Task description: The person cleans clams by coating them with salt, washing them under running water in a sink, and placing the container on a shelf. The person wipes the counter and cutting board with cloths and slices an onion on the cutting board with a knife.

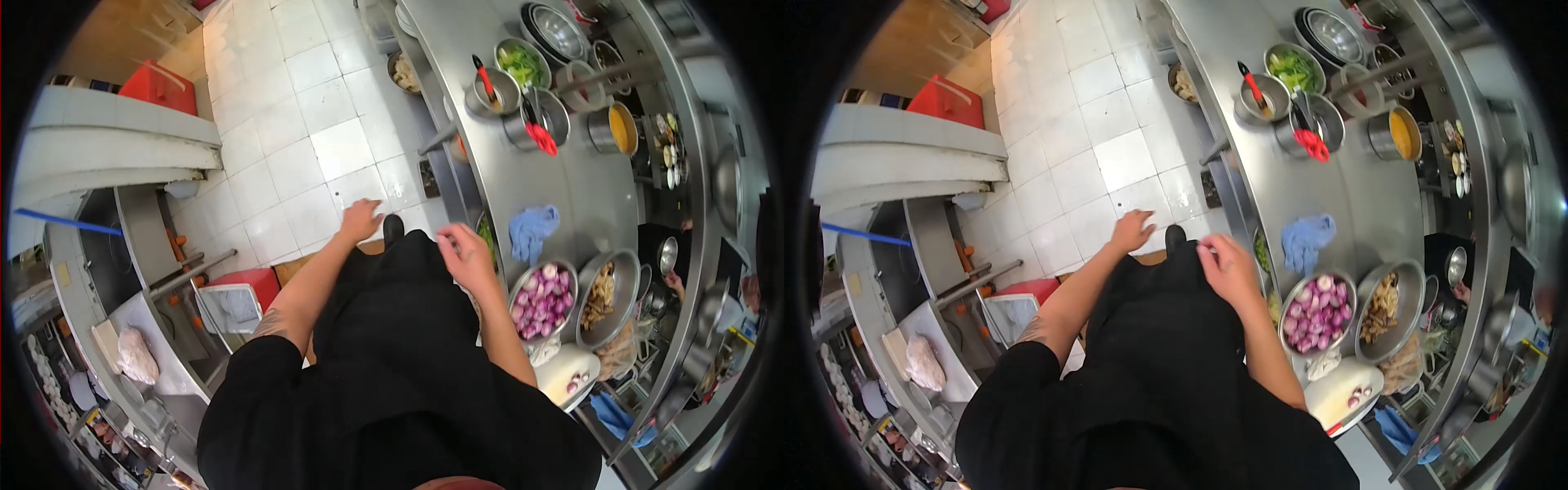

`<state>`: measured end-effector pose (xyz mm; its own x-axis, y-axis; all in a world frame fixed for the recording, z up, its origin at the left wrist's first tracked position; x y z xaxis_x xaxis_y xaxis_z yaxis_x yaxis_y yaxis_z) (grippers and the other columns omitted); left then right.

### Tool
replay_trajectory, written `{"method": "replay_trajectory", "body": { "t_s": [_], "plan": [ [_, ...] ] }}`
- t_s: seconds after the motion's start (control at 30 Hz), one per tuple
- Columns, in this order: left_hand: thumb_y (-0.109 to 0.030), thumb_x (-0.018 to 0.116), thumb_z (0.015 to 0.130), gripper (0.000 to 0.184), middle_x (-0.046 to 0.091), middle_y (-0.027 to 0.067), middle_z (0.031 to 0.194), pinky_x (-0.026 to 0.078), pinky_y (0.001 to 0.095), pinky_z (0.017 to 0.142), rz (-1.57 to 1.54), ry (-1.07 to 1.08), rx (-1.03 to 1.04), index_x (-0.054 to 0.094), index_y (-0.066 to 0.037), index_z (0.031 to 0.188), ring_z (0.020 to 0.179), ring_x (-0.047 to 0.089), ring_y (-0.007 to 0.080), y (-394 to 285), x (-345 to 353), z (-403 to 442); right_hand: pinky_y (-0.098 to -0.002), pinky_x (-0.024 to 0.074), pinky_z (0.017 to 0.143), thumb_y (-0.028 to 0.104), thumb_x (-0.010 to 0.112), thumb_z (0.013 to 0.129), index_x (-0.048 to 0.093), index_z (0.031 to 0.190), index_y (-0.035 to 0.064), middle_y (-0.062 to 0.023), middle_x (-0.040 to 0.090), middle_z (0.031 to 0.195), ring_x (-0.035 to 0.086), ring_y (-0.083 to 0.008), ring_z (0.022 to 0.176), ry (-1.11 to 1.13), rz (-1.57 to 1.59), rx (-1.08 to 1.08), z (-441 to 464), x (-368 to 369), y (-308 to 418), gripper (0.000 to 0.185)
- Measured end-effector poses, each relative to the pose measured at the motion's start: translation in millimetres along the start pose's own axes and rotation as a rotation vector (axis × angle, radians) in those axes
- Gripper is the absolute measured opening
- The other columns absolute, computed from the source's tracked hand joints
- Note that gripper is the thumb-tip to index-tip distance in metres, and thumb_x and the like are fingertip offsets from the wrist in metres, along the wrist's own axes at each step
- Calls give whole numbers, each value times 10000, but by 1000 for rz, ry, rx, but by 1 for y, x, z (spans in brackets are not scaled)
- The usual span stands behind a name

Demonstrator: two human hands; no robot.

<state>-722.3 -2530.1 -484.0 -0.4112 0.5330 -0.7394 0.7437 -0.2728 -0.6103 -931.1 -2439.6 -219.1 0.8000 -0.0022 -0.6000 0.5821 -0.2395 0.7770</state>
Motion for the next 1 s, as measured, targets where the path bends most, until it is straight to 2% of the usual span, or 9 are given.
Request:
{"method": "replay_trajectory", "body": {
  "t_s": [0.17, 0.27, 0.4, 0.53, 0.6, 0.73, 0.77, 0.9, 1.0],
  "plan": [
    [-366, 616, 914, 478, 677, 177, 1132, 509, 470, 925, -220, 50, -290, 612, -60, 1281, 1080, 635, 357, 139, -18, 110, -410, 479, 952, 150, 635, 911, 630, 1172, 56, -190, 573, 1265, 579, -382, 1147, 11, -45, -244, 228, 38, 17, 277],
    [-362, 609, 916, 510, 713, 180, 1050, 511, 444, 918, -375, 73, -349, 602, -4, 1279, 1046, 660, 345, 190, -6, 235, -488, 377, 1080, 134, 632, 895, 507, 1345, -8, -305, 392, 1444, 417, -490, 1305, -423, -403, -257, 361, 21, 5, 487],
    [-397, 584, 920, 601, 691, 196, 1158, 500, 442, 956, -469, 149, -420, 527, 10, 1360, 1119, 635, 368, 258, 87, 442, -493, 367, 1090, 180, 675, 889, 406, 1425, -63, -305, 387, 1451, 374, -467, 1330, -522, -761, -14, 462, 25, -31, 647],
    [-284, 628, 882, 764, 640, 250, 1255, 490, 457, 979, -750, -6, -431, 311, -19, 1525, 1206, 588, 395, 255, 137, 608, -323, 581, 882, 40, 686, 836, 278, 1520, -36, -300, 236, 1539, 351, -425, 1358, -428, -913, 111, 483, 36, -30, 800],
    [-222, 633, 859, 784, 633, 259, 1263, 491, 452, 980, -947, -10, -497, 287, -53, 1542, 1212, 588, 391, 259, 163, 657, -447, 396, 1080, 61, 677, 833, 269, 1523, -53, -314, 234, 1552, 332, -442, 1375, -403, -959, 184, 492, 39, -24, 809],
    [-90, 615, 807, 783, 633, 272, 1257, 486, 439, 988, -1318, 157, -666, 332, -128, 1537, 1198, 601, 400, 254, 185, 693, -524, 244, 1142, 99, 683, 824, 256, 1519, -66, -340, 252, 1546, 308, -462, 1397, -364, -1045, 195, 500, 38, -24, 832],
    [-80, 603, 804, 711, 644, 286, 1213, 545, 442, 866, -1000, -69, -490, 418, -128, 1489, 1064, 664, 413, 258, 185, 698, -537, 222, 1146, 108, 686, 819, 251, 1517, -70, -344, 259, 1544, 301, -469, 1402, -363, -1039, 187, 501, 38, -25, 842],
    [-60, 574, 782, 625, 684, 208, 1108, 555, 401, 715, -1307, 73, -714, 515, -65, 1405, 951, 688, 300, 268, 149, 654, -532, 229, 1154, 88, 703, 806, 255, 1521, -51, -331, 249, 1554, 302, -479, 1396, -361, -1013, 215, 499, 34, -23, 856],
    [-86, 587, 783, 619, 674, 190, 1102, 539, 398, 771, -1165, 185, -674, 520, -59, 1397, 983, 659, 263, 300, 105, 584, -503, 347, 1102, 59, 727, 778, 313, 1507, -27, -327, 273, 1538, 339, -471, 1367, -420, -919, 177, 495, 33, -26, 842]
  ]
}}
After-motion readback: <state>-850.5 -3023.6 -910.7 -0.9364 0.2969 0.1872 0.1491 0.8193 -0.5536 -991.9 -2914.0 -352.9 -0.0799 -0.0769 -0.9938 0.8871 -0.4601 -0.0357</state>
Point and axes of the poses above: each hand's wrist, its own z-axis towards the middle knuckle, its own x-axis out of the palm, y = z × x, the point moved 5 cm from there along z, towards the middle knuckle
